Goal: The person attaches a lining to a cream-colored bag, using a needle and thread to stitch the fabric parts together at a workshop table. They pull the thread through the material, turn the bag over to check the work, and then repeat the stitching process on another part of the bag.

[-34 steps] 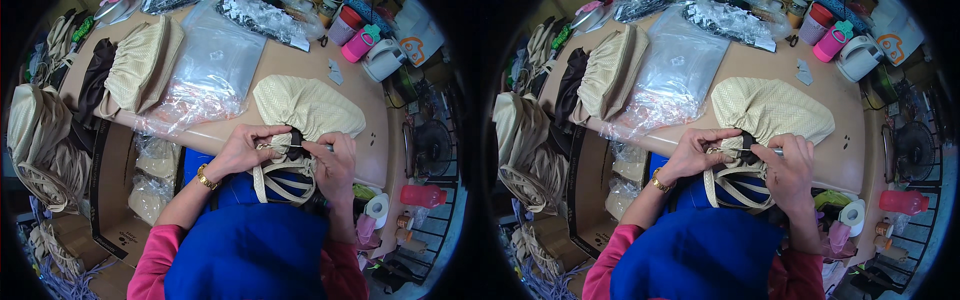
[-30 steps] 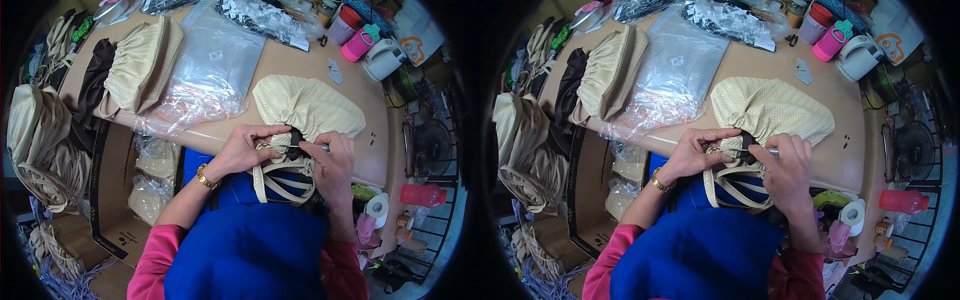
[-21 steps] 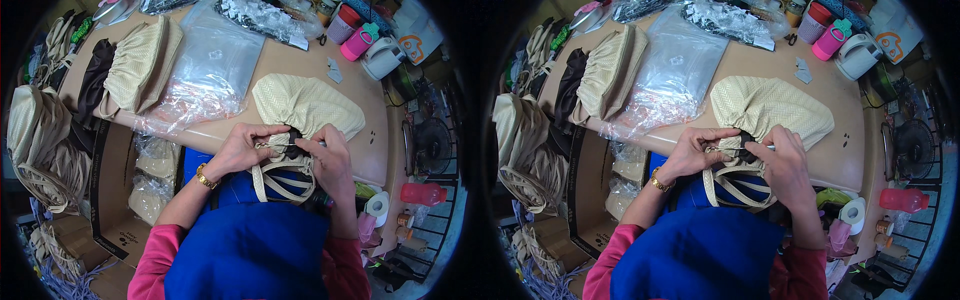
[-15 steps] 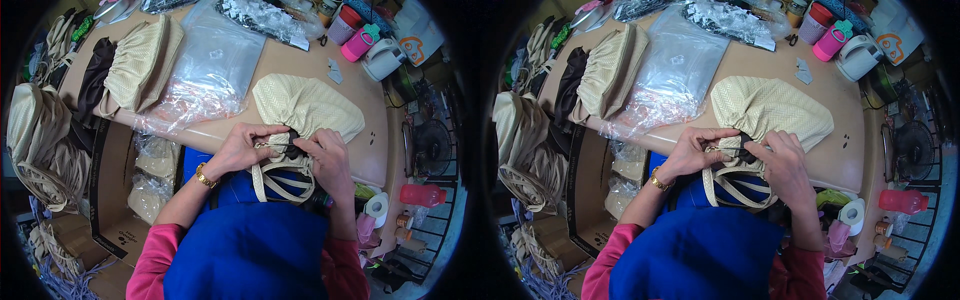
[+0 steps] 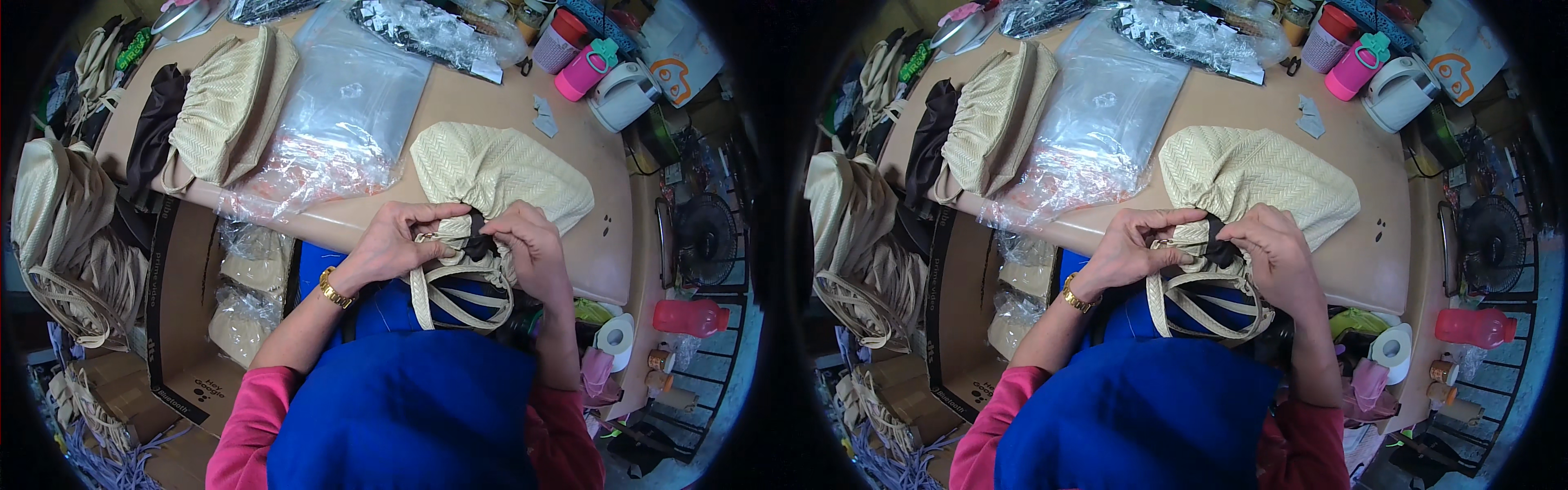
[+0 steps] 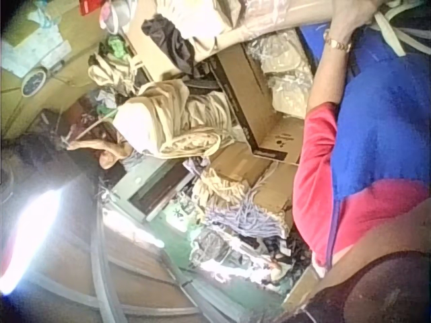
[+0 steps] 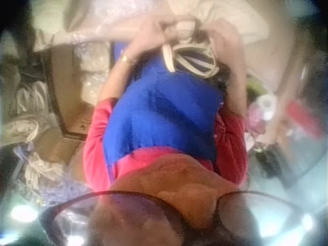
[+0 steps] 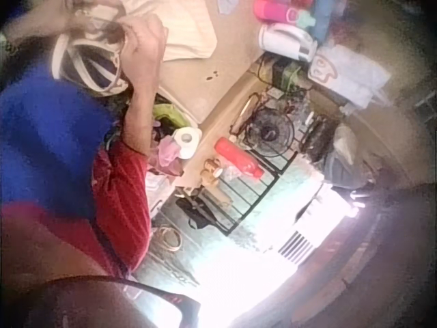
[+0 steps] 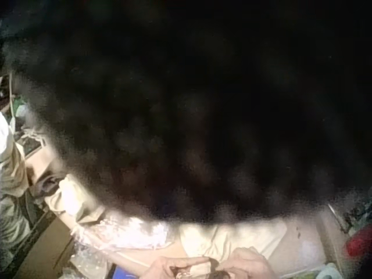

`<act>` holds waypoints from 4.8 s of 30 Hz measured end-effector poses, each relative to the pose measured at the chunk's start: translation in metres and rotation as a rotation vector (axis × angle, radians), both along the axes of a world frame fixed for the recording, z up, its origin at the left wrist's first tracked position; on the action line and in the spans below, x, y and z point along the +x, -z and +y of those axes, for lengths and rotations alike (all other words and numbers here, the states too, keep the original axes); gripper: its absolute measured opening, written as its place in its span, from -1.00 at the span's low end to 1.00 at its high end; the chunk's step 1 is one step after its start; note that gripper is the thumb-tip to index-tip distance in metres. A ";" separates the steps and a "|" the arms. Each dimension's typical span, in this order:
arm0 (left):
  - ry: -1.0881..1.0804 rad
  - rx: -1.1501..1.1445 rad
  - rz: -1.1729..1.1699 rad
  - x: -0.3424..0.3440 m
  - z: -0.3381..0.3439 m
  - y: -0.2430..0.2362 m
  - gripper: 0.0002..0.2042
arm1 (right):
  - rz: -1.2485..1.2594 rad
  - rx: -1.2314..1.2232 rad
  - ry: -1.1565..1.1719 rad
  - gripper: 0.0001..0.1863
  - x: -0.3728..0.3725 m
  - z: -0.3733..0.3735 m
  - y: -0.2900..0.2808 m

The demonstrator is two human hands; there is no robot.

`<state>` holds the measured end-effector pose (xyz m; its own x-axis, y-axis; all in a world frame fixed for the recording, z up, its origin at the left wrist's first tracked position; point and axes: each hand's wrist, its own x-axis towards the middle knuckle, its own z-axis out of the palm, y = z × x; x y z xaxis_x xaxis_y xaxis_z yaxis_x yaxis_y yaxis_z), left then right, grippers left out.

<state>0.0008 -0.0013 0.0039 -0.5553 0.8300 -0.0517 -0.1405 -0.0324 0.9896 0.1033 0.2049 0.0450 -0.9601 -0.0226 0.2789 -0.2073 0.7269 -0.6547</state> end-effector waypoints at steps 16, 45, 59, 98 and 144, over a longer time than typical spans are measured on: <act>-0.043 0.063 -0.020 0.002 0.003 0.008 -0.45 | 0.098 0.402 0.108 -0.68 0.009 -0.029 -0.025; -0.215 0.063 1.005 -0.026 0.012 0.036 -0.79 | 0.360 0.353 0.241 -0.69 0.015 -0.004 0.003; -0.203 0.142 0.939 -0.034 0.014 0.038 -0.82 | 0.341 0.626 0.197 -0.62 0.007 -0.002 -0.007; -0.090 0.112 0.226 -0.038 0.000 0.050 -0.82 | 0.088 0.054 0.067 -0.59 -0.010 0.005 -0.010; -0.081 0.135 0.156 -0.037 0.000 0.047 -0.85 | 0.146 0.529 0.063 -0.57 -0.014 -0.028 -0.033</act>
<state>-0.0362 -0.0008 -0.0435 -0.6129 0.7760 0.1488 0.0225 -0.1711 0.9850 0.0893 0.1764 0.0784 -0.9164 -0.1393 0.3752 -0.2137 0.9630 -0.1643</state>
